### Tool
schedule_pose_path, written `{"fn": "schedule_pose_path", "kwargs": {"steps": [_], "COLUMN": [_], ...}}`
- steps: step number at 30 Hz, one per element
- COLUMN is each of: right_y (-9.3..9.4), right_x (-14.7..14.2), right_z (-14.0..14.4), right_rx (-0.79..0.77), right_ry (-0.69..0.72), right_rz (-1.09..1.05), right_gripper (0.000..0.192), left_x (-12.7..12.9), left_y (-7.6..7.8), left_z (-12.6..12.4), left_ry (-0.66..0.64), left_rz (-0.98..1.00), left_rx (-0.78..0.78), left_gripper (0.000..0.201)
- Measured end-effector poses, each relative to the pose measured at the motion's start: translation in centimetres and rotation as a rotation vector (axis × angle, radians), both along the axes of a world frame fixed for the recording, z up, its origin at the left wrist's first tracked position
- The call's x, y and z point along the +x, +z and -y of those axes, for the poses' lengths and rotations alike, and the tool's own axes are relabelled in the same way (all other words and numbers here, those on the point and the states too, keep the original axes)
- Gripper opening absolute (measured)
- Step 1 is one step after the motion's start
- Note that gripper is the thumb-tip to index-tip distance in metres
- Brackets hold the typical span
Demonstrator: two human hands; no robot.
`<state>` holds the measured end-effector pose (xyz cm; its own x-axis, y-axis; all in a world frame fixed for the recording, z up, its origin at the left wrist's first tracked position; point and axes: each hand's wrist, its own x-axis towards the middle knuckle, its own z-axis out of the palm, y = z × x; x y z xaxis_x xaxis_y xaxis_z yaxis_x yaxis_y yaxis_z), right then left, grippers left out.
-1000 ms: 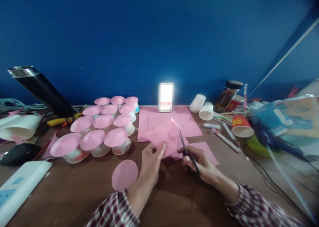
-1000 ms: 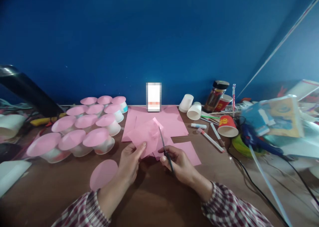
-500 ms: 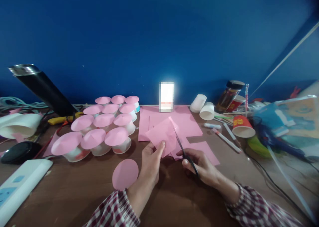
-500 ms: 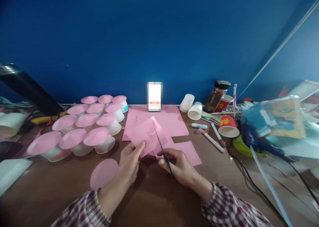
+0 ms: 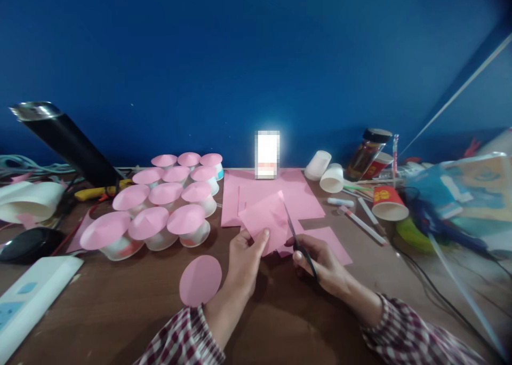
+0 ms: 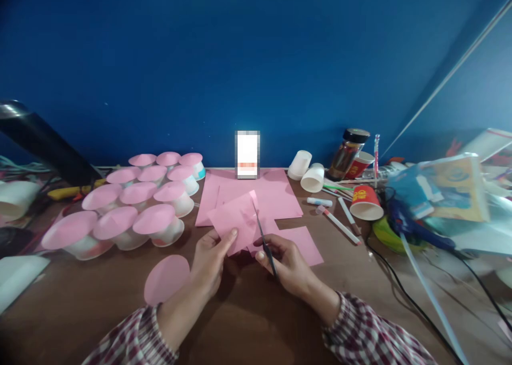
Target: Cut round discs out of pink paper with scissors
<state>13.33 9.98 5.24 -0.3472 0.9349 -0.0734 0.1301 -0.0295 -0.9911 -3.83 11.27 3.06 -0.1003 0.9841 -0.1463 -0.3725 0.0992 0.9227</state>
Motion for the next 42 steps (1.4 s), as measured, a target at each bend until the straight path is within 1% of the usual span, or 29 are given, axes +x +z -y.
{"fn": "schedule_pose_path", "kwargs": {"steps": [5, 14, 20, 35, 42], "right_y": [-0.25, -0.18, -0.07, -0.14, -0.17], "right_x": [0.0, 0.05, -0.05, -0.05, -0.08], "right_z": [-0.16, -0.1, -0.07, -0.17, -0.19], "right_rx": [-0.015, -0.015, -0.029, -0.027, -0.03], "right_ry": [-0.01, -0.024, -0.037, -0.043, -0.038], "right_rz": [-0.011, -0.023, -0.015, -0.033, -0.029], "right_gripper": [0.037, 0.038, 0.04, 0.041, 0.038], "left_x": [0.01, 0.09, -0.01, 0.08, 0.08], "left_y": [0.02, 0.6, 0.4, 0.53, 0.45], "left_z": [0.05, 0.12, 0.04, 0.07, 0.04], "left_ry": [0.0, -0.006, -0.014, -0.007, -0.016], "left_rz": [-0.014, 0.003, -0.033, -0.008, -0.012], "left_rx": [0.004, -0.033, -0.031, -0.038, -0.041], "left_gripper": [0.032, 0.037, 0.035, 0.034, 0.032]}}
